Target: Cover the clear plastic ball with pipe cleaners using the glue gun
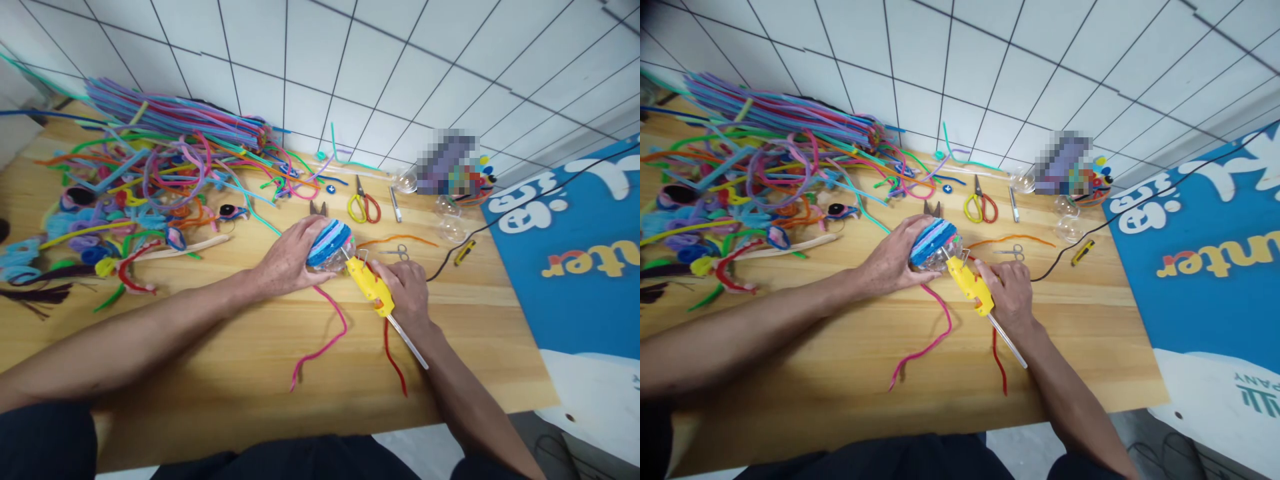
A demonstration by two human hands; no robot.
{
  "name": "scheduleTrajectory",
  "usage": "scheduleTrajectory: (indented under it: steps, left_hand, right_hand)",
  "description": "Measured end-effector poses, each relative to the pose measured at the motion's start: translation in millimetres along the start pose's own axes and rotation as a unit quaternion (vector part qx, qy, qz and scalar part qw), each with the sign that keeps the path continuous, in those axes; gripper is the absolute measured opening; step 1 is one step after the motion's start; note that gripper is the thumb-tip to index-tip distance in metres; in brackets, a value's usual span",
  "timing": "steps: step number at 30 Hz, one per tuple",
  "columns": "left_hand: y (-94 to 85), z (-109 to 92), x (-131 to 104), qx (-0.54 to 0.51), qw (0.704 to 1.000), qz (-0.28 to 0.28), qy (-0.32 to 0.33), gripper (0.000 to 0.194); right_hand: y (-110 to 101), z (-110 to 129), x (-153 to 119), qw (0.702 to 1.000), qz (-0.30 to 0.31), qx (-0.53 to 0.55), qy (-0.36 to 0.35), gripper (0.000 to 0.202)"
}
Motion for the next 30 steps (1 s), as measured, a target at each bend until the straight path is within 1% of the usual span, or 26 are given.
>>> scheduleTrajectory:
  steps: [4,6,9,13,17,21,26,30]
  left_hand:
    - [-0.3,0.1,-0.4,-0.001,1.000,-0.002,0.007,0.100]
    - [-0.6,-0.3,-0.5,-0.001,1.000,-0.006,0.012,0.101]
    - [-1.3,-1.4,-0.6,0.000,1.000,-0.014,0.017,0.101]
    - [-2.8,-3.3,-0.7,0.007,1.000,-0.022,0.020,0.099]
    - [-2.4,-3.3,-0.3,0.008,1.000,-0.012,0.019,0.098]
    - [-1.0,-0.8,-0.2,0.004,1.000,-0.003,0.011,0.098]
    - [0.1,-0.5,-2.0,0.004,1.000,-0.007,0.022,0.101]
    - [-0.5,-0.6,-2.4,0.001,1.000,-0.010,0.019,0.103]
  right_hand:
    - [1.9,-3.8,-3.1,1.000,0.008,-0.012,0.012,0.056]
    - [1.3,-6.0,-3.3,1.000,0.010,-0.008,0.015,0.057]
    - [-2.2,-5.4,-0.6,1.000,0.002,0.000,0.004,0.061]
    - [-3.2,0.7,2.4,1.000,-0.004,-0.005,-0.013,0.058]
    - [1.4,3.1,0.7,1.000,0.009,0.004,-0.001,0.061]
    - [0.4,2.2,0.5,1.000,0.006,-0.001,0.000,0.061]
    - [-3.9,-1.9,2.3,1.000,0.000,-0.016,0.001,0.056]
    - [-1.7,1.1,1.5,1.000,0.009,-0.002,-0.003,0.056]
Point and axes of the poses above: each hand's wrist, its own x-axis towards the middle knuckle, its own y-axis out of the palm, z = x × y, the point moved 8 cm from there along x, towards the middle knuckle, and after that the axes turned 15 degrees about x, right-handed, at the moved point
